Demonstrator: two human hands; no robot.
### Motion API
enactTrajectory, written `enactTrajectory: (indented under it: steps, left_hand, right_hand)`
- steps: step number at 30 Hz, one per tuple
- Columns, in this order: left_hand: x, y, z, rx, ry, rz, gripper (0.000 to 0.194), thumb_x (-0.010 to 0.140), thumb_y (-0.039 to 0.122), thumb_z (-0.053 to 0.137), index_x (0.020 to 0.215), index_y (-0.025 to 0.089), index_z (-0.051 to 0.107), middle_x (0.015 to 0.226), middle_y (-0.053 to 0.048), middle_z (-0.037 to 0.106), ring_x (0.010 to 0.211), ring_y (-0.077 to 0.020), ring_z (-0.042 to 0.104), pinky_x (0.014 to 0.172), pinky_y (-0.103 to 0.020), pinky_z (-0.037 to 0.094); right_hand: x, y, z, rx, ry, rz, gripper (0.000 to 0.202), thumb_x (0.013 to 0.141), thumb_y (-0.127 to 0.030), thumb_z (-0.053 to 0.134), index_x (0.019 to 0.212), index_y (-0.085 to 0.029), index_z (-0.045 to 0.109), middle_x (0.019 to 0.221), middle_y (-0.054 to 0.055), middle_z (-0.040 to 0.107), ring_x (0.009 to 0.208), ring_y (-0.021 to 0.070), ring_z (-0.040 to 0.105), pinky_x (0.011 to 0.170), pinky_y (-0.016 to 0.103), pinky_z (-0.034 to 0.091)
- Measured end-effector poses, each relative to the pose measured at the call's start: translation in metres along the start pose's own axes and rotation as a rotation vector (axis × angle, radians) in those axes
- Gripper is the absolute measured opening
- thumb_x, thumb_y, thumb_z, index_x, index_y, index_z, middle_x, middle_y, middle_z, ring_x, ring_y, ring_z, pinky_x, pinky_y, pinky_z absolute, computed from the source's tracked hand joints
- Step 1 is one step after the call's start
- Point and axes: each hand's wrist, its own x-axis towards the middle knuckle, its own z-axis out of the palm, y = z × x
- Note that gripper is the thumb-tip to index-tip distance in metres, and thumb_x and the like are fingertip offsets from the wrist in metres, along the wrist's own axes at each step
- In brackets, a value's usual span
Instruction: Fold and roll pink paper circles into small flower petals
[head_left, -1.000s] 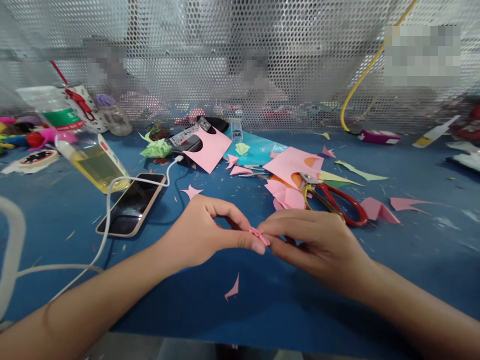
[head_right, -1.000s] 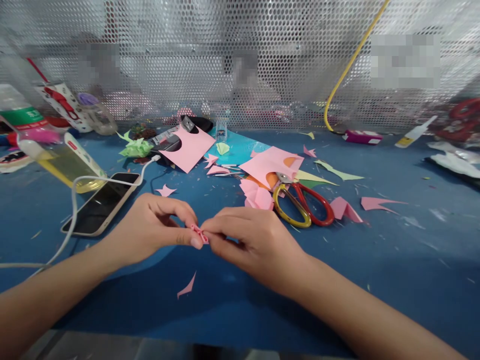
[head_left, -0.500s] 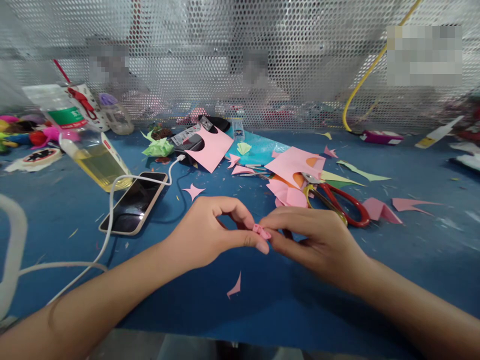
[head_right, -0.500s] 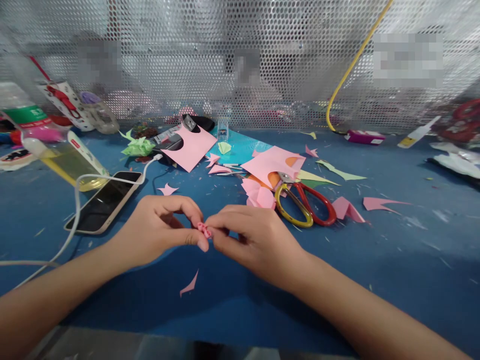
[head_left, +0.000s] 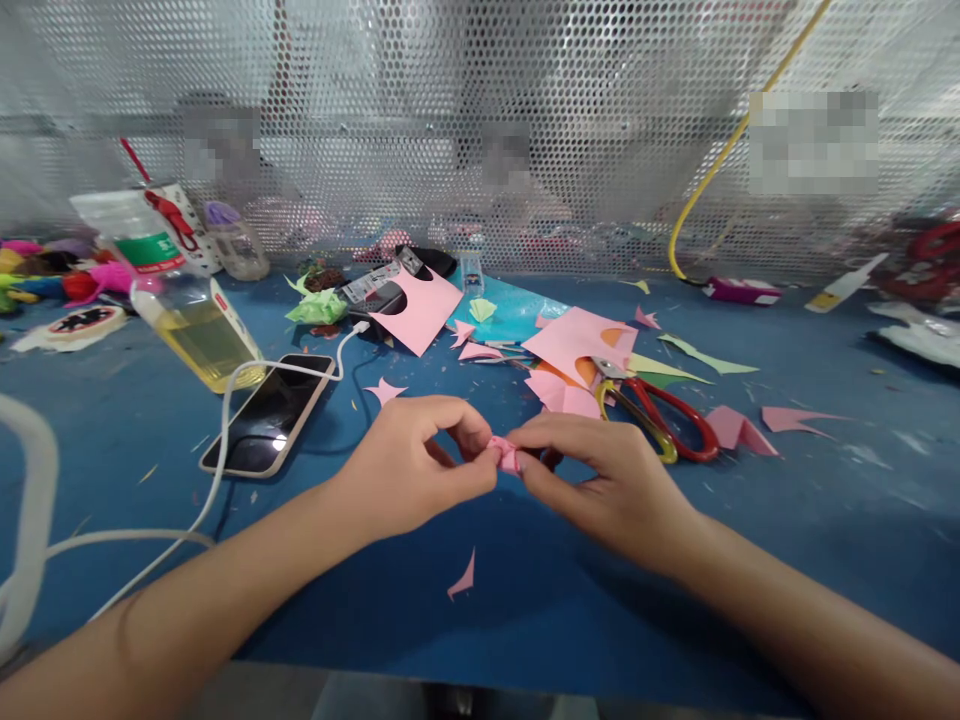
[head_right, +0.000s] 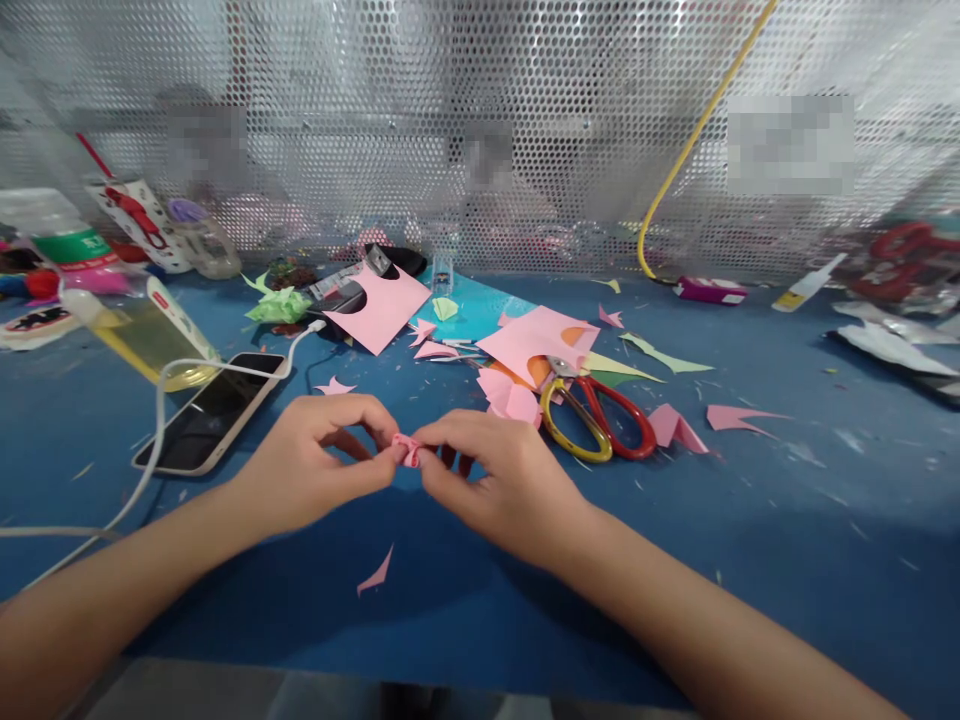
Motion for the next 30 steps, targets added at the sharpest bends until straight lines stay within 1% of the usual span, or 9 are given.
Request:
enactTrajectory:
  steps: [4,10,12,18,21,23,25,27,30]
  left_hand:
    - [-0.0005,-0.0025,0.0023,0.070,0.027,0.079,0.009,0.073,0.022,0.056,0.069,0.014,0.058,0.065,0.000,0.059,0.058,-0.0088,0.055,0.051,-0.017,0.048]
    - [-0.0011,-0.0037,0.0028,0.101,0.049,0.155,0.008,0.074,0.017,0.055,0.073,0.015,0.062,0.069,-0.001,0.062,0.062,-0.0088,0.057,0.053,-0.016,0.048]
    - [-0.0007,-0.0037,0.0017,0.098,0.053,0.166,0.008,0.075,0.017,0.055,0.074,0.015,0.062,0.070,-0.001,0.062,0.062,-0.0087,0.058,0.053,-0.015,0.047]
    - [0.0003,-0.0043,0.0014,0.063,-0.003,0.130,0.011,0.077,0.023,0.054,0.074,0.015,0.060,0.071,-0.002,0.062,0.063,-0.0096,0.057,0.049,-0.016,0.046]
    - [-0.0023,-0.0038,0.0042,0.085,0.027,0.176,0.004,0.074,0.016,0.055,0.072,0.016,0.058,0.069,0.000,0.061,0.062,-0.0085,0.056,0.055,-0.017,0.049]
    - [-0.0043,-0.0029,0.0052,0.081,0.054,0.208,0.005,0.073,0.015,0.055,0.072,0.016,0.059,0.070,0.000,0.061,0.062,-0.0081,0.056,0.058,-0.017,0.050]
    - [-0.0055,-0.0013,0.0049,0.034,0.051,0.184,0.007,0.075,0.018,0.056,0.076,0.016,0.062,0.074,-0.001,0.064,0.063,-0.0088,0.058,0.055,-0.016,0.050]
    - [-0.0055,0.0007,0.0037,-0.026,0.035,0.120,0.011,0.076,0.022,0.056,0.079,0.016,0.065,0.077,-0.002,0.066,0.066,-0.0098,0.060,0.050,-0.014,0.048]
    - [-0.0039,0.0034,0.0024,-0.075,0.045,0.042,0.013,0.076,0.020,0.056,0.080,0.017,0.069,0.075,-0.001,0.068,0.064,-0.0095,0.060,0.045,-0.012,0.044]
  right_hand:
    - [0.0004,0.0016,0.0026,-0.014,-0.007,0.030,0.012,0.077,-0.013,0.054,0.081,-0.018,0.065,0.073,0.001,0.066,0.062,0.0104,0.059,0.057,0.021,0.048]
    - [0.0006,0.0028,0.0016,-0.004,-0.001,0.033,0.010,0.079,-0.014,0.054,0.079,-0.017,0.064,0.071,0.001,0.065,0.061,0.0095,0.058,0.056,0.020,0.047]
    - [0.0004,0.0029,0.0008,-0.005,0.004,0.026,0.010,0.079,-0.014,0.054,0.078,-0.017,0.064,0.070,0.001,0.065,0.060,0.0088,0.057,0.055,0.019,0.046]
    - [-0.0001,0.0013,-0.0014,-0.015,0.002,0.005,0.011,0.079,-0.015,0.054,0.076,-0.018,0.064,0.066,-0.001,0.063,0.057,0.0082,0.055,0.053,0.019,0.045]
    - [-0.0004,-0.0003,-0.0008,-0.012,0.002,0.006,0.011,0.078,-0.014,0.053,0.074,-0.018,0.063,0.066,0.000,0.063,0.057,0.0089,0.055,0.054,0.020,0.045]
    - [-0.0004,-0.0008,-0.0005,-0.010,0.013,0.012,0.011,0.077,-0.014,0.053,0.073,-0.018,0.062,0.065,0.000,0.062,0.056,0.0090,0.054,0.053,0.020,0.045]
    - [-0.0003,-0.0003,-0.0008,-0.013,0.031,0.009,0.011,0.078,-0.013,0.053,0.073,-0.018,0.061,0.065,0.000,0.061,0.056,0.0091,0.053,0.052,0.020,0.044]
    - [0.0000,0.0011,-0.0016,-0.018,0.036,-0.005,0.011,0.079,-0.013,0.052,0.074,-0.018,0.060,0.066,0.000,0.060,0.058,0.0092,0.052,0.052,0.020,0.042]
    - [0.0004,0.0034,-0.0024,-0.026,0.034,-0.026,0.011,0.080,-0.013,0.051,0.076,-0.018,0.060,0.067,0.000,0.059,0.058,0.0091,0.051,0.052,0.021,0.042]
